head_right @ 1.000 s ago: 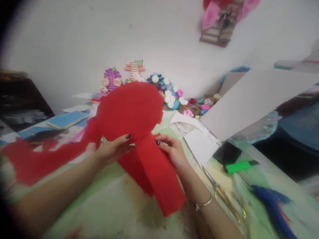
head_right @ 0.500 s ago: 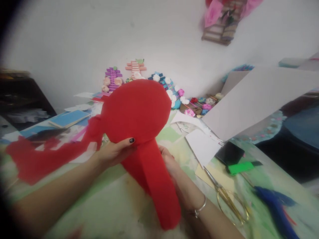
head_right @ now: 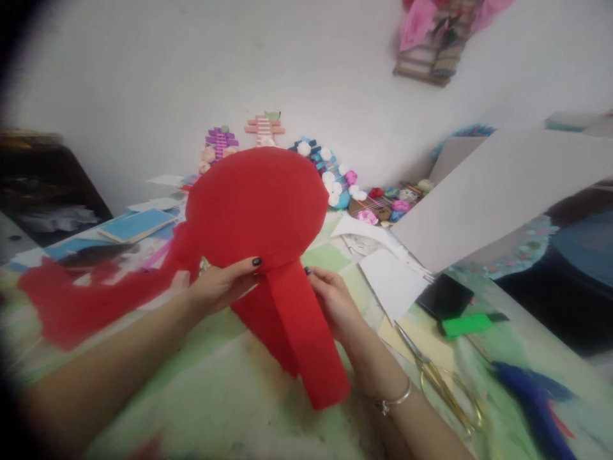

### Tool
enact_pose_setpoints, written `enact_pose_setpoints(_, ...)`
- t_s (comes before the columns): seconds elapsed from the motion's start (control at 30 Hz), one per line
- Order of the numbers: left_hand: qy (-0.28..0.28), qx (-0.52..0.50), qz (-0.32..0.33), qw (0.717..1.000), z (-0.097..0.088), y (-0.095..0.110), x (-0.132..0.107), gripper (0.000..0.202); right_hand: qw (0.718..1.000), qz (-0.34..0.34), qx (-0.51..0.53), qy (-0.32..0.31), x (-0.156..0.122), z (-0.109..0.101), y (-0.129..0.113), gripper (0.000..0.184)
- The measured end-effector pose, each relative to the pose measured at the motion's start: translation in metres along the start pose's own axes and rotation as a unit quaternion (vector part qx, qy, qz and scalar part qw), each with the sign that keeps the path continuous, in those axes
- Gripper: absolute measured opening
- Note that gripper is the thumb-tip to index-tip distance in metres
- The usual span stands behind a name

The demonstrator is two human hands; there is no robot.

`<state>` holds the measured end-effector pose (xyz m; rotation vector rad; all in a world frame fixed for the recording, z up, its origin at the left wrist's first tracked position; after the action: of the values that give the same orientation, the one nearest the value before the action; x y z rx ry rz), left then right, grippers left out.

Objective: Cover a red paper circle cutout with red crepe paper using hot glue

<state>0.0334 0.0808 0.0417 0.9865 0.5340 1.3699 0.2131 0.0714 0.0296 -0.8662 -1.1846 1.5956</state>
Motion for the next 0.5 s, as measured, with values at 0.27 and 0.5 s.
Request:
enact_pose_setpoints(0.27,-0.003,0.045,-0.033,0.998,-0.005,-0.002,0.001,0.051,0.993,0.01,0.019,-0.119,-0.005,0.004,-0.008,0.032)
enact_pose_setpoints(0.5,0.011,0.051,-0.035,0.998,-0.002,0.0,-0.001,0.048,0.99,0.008,0.016,-0.138,-0.004,0.01,0.001,0.037)
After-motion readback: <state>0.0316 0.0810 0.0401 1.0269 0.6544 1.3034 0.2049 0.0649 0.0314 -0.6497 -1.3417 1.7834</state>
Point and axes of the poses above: each hand's wrist, its own x-axis towards the middle knuckle, its own z-axis out of the palm, y = z × x, the point moved 3 cm from there along x, towards the middle knuckle, and after that the axes turned 2 degrees about y, right-handed, at the moved point
